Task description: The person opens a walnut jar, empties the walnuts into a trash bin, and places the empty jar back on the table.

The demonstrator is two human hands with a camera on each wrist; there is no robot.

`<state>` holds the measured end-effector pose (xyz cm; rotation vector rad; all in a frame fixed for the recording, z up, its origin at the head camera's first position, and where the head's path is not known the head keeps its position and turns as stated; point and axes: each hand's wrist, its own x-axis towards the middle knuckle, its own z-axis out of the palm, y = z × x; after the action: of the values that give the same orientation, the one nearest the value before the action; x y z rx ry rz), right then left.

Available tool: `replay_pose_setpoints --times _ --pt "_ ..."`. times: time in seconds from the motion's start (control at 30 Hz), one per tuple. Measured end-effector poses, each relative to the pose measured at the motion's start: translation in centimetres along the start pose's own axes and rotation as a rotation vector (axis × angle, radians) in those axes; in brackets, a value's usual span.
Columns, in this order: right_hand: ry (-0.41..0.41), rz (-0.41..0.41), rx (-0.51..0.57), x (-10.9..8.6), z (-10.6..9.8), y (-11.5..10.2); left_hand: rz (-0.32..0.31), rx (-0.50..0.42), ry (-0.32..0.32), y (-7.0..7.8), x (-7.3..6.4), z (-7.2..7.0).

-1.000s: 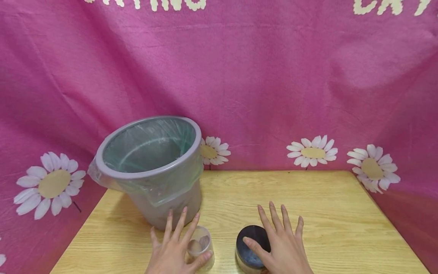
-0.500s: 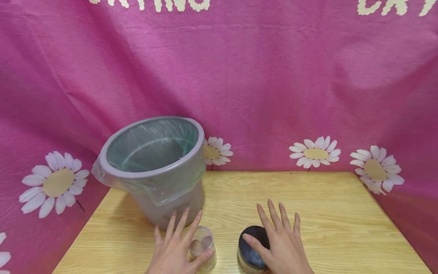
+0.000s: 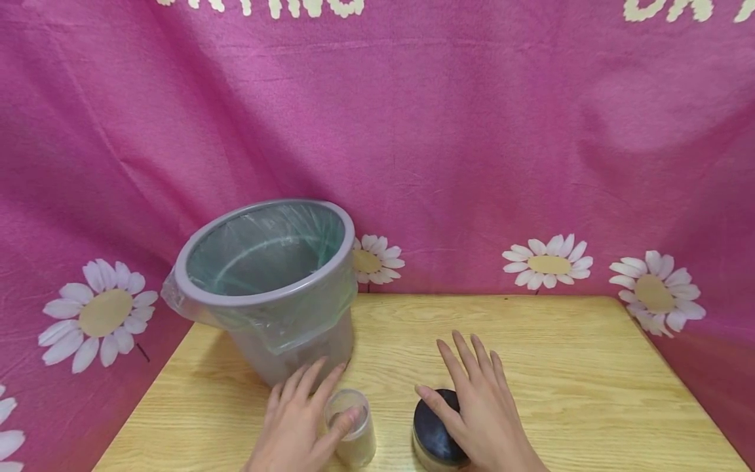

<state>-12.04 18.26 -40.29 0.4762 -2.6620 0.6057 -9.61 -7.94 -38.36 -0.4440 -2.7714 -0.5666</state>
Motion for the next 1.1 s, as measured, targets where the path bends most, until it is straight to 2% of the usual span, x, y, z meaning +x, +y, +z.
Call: replay_pose_setpoints --times 0.07,0.2,0.43,0.87,1.1 --pt "0.003 -0.007 -0.003 0.2 -0.1 -0.1 0.031 0.014 0.039 0.0 0.1 -0.3" --pt "0.032 -0.036 -0.014 0.9 -0.3 -0.2 0.062 0.031 0.073 0.1 0.4 -1.1" --pt "0.095 -0.103 -0.038 2.2 -1.1 -0.4 0.061 0.052 0.124 0.3 0.9 -1.9" --pt "0.094 -0.137 -0.024 4.2 -1.5 -1.5 0.087 0.045 0.210 0.4 1.7 -3.6" --pt "0.125 -0.188 -0.012 5.2 -1.6 -2.1 0.099 0.065 0.277 0.1 2.2 -4.6"
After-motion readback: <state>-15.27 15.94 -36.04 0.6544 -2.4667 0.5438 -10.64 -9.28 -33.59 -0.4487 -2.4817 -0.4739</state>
